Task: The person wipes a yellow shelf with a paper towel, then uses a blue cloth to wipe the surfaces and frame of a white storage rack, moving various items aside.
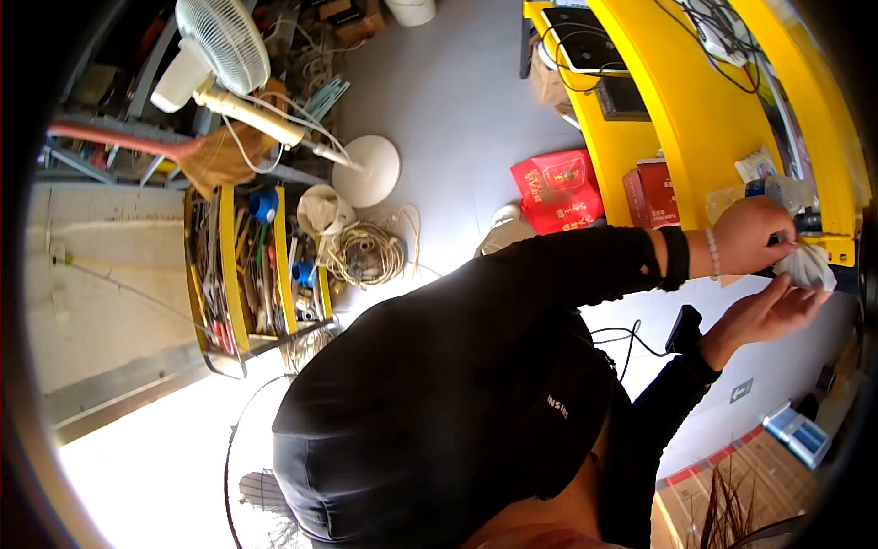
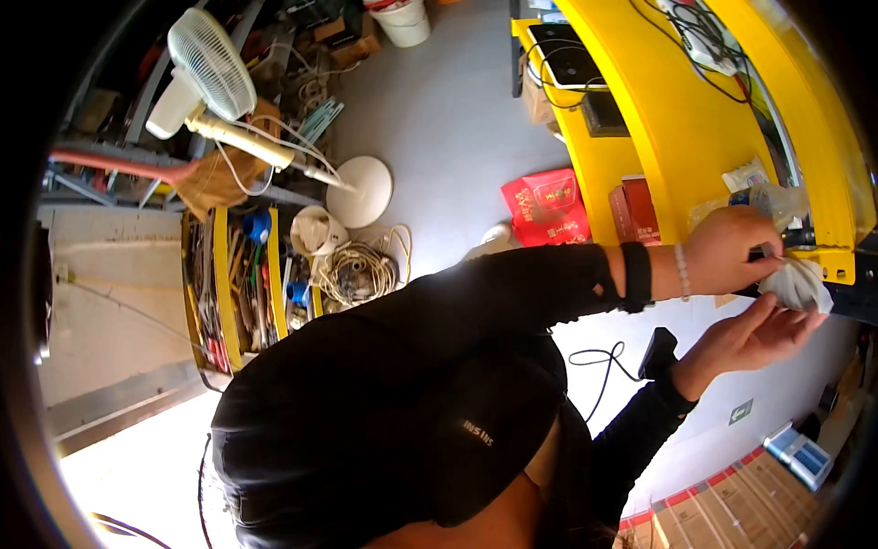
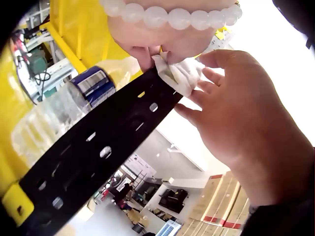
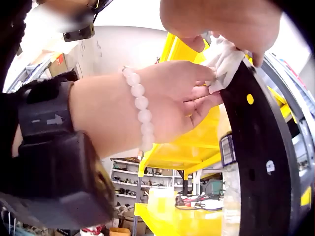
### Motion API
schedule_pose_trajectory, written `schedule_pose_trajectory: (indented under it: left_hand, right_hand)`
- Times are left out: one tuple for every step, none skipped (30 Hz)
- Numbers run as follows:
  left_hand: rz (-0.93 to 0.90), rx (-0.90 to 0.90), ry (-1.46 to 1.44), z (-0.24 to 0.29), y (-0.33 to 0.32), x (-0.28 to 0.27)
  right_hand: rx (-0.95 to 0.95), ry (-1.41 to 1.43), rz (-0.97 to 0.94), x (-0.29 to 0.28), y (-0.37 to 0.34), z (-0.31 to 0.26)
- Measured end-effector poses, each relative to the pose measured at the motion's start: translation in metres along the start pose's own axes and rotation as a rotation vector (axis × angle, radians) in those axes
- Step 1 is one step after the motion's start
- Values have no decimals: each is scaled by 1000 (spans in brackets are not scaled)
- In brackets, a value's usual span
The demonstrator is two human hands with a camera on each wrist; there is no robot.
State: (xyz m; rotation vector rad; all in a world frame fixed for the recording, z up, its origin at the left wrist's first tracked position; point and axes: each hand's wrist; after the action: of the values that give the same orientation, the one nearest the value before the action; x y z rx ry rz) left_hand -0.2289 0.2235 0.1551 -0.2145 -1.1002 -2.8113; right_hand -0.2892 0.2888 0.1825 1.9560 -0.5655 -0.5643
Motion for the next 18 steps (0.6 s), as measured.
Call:
schedule_pose_trajectory:
  left_hand:
    - [34, 57, -11, 5, 7, 3]
    - [68, 31, -20, 8, 10, 7]
    - [94, 4, -32, 12, 13, 11]
    - [118, -21, -45, 15, 13, 13]
    - [70, -111, -89, 16, 11, 11]
    - [94, -48, -79, 13, 10, 15]
    - [121, 15, -67, 8, 11, 20]
    - [150, 75, -53, 3, 8, 24]
    - [264, 128, 78, 18, 9, 19]
    - [310, 178, 155, 20, 10, 22]
    - [353, 228, 230, 21, 12, 25]
    - [395, 279, 305, 19, 12, 25]
    - [308, 358, 350, 16, 10, 19]
    - [267, 410, 342, 9, 8, 21]
    - [225, 463, 335, 0, 7, 27]
    - [181, 487, 343, -2, 3, 25]
    - [136, 510, 349, -3, -1, 22]
    - [143, 518, 354, -9, -7, 24]
  right_hand:
    - [-5, -26, 21, -1, 5, -1]
    - [-10, -56, 48, -3, 7, -1]
    - [-20, -115, 26, -5, 8, -2]
    - [-31, -174, 6, -7, 9, -2]
    - [-43, -232, -16, -9, 10, 0]
    - [-35, -218, -15, -11, 10, 3]
    - [-29, -201, -18, -11, 8, 7]
    - [-22, -184, -24, -10, 4, 9]
    - [5, -218, -22, -8, -1, 8]
    - [39, -145, -46, -6, -3, 7]
    - [74, -75, -67, -4, -6, 6]
    - [107, -7, -86, -3, -7, 6]
    - [241, 147, -38, -6, -19, 18]
    - [369, 301, 33, -9, -30, 31]
    - [385, 216, 17, -7, -39, 27]
    - [399, 131, 4, -2, -43, 20]
    - [334, 116, -46, 3, -45, 8]
    - [407, 207, 3, 1, -47, 11]
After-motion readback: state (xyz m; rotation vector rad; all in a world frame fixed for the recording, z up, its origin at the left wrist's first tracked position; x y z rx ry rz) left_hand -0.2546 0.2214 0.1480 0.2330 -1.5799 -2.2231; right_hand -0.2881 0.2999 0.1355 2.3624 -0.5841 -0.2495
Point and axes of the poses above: each hand's wrist, its own y-axis towards the middle knuckle, its own x-axis out of the palm, z = x × y, and after that the axes turned 5 degrees about -x, right-handed
